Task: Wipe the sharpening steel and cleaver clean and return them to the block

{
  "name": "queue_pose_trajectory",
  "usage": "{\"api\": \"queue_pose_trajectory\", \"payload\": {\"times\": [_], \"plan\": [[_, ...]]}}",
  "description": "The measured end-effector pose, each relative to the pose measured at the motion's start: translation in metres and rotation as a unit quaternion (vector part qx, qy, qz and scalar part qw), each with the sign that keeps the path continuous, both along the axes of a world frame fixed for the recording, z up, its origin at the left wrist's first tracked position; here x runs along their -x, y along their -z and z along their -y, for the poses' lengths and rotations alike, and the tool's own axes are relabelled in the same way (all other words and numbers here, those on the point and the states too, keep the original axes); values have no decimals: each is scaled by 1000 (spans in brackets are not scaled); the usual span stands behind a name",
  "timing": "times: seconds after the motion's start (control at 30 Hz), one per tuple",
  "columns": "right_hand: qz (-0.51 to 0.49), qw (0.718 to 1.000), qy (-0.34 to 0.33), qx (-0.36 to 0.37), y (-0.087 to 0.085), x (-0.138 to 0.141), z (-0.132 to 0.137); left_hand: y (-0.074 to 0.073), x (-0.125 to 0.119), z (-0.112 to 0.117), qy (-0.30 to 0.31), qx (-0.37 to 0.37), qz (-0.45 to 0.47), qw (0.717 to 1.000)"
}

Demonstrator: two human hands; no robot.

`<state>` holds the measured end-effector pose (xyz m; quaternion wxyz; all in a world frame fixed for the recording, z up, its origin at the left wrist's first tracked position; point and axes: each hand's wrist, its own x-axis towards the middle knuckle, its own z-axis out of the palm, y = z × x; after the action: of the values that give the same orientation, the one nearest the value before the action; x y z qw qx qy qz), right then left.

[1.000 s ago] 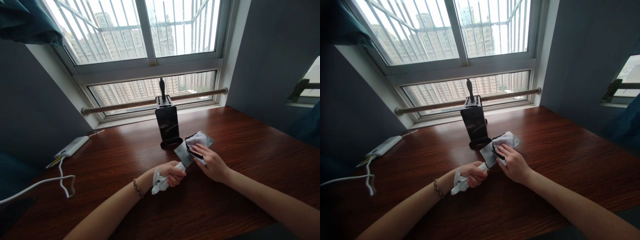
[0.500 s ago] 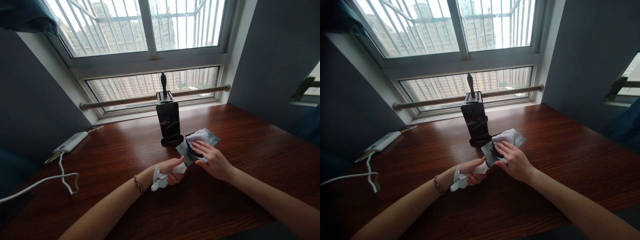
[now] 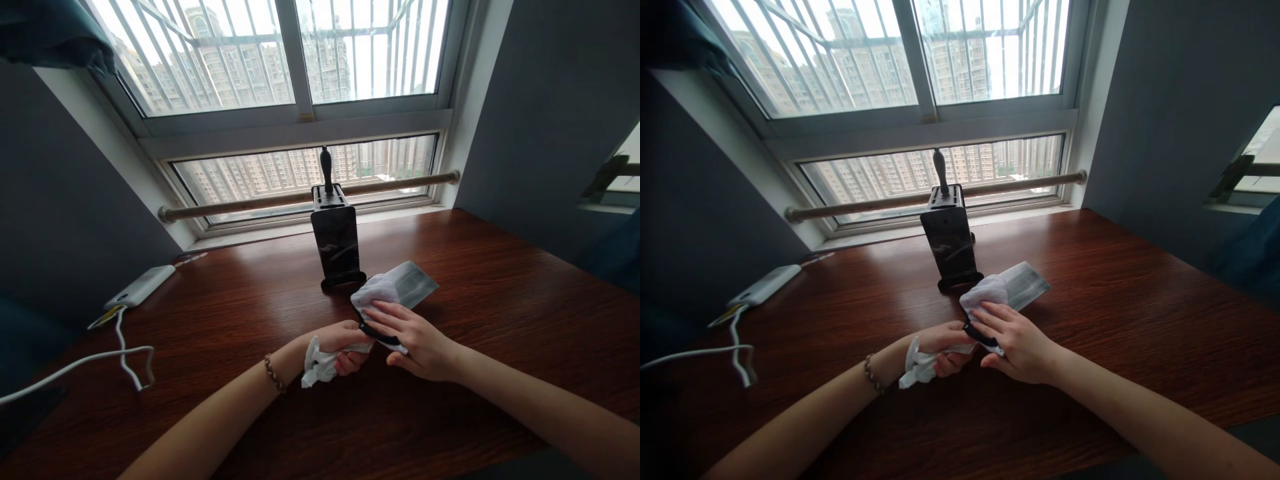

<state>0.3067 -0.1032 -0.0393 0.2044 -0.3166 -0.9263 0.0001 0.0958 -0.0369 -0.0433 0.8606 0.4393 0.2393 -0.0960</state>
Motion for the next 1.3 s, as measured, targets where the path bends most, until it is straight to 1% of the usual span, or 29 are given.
{"api": "queue_pose_trajectory", "payload": {"times": [0.07, 0.17, 0.2, 0.23, 0.37, 0.43, 0.53, 0.63, 0.7, 0.8, 0.87, 0.9, 1.03, 1.07, 1.13, 1.17, 1.23, 1.3], "plan": [[1, 999, 32, -18, 0, -1, -2, -4, 1, 3, -9, -20, 6, 1000], [0, 993, 100, -58, 1, -1, -2, -8, 1, 8, -9, -36, 18, 999], [2, 992, 110, -66, 1, 0, -1, -9, 1, 10, -12, -45, 17, 999], [8, 992, 107, -69, 1, 2, 0, -9, 1, 11, -15, -55, 13, 998], [46, 996, 53, -61, -1, 9, 7, -7, 1, 15, -24, -100, -7, 995], [55, 995, 60, -65, -2, 12, 8, -8, 0, 17, -22, -113, -12, 993], [52, 990, 105, -84, -1, 11, 4, -12, -1, 19, -34, -116, -11, 993], [35, 981, 160, -105, 2, 4, -5, -15, -2, 18, -19, -107, -3, 994], [19, 973, 201, -113, 5, -6, -14, -15, -2, 16, -9, -96, -2, 995], [-18, 954, 275, -121, 10, -25, -29, -12, -2, 14, -26, -74, -2, 997], [-53, 939, 320, -115, 12, -39, -38, -10, -2, 13, -30, -67, 1, 997], [-73, 935, 331, -104, 13, -44, -41, -10, -1, 13, -31, -64, 4, 997], [-142, 932, 332, -29, 16, -55, -47, -9, -1, 12, -29, -55, -3, 998], [-172, 928, 332, -9, 17, -56, -48, -10, -1, 12, -27, -51, -10, 998], [-261, 904, 336, 32, 18, -57, -51, -10, -2, 11, -24, -50, -20, 998], [-321, 882, 341, 61, 19, -59, -53, -10, -2, 11, -24, -52, -23, 998], [-439, 818, 348, 133, 19, -63, -58, -10, -2, 12, -20, -63, -22, 998], [-516, 756, 344, 207, 19, -68, -63, -10, -3, 13, -16, -76, -16, 997]]}}
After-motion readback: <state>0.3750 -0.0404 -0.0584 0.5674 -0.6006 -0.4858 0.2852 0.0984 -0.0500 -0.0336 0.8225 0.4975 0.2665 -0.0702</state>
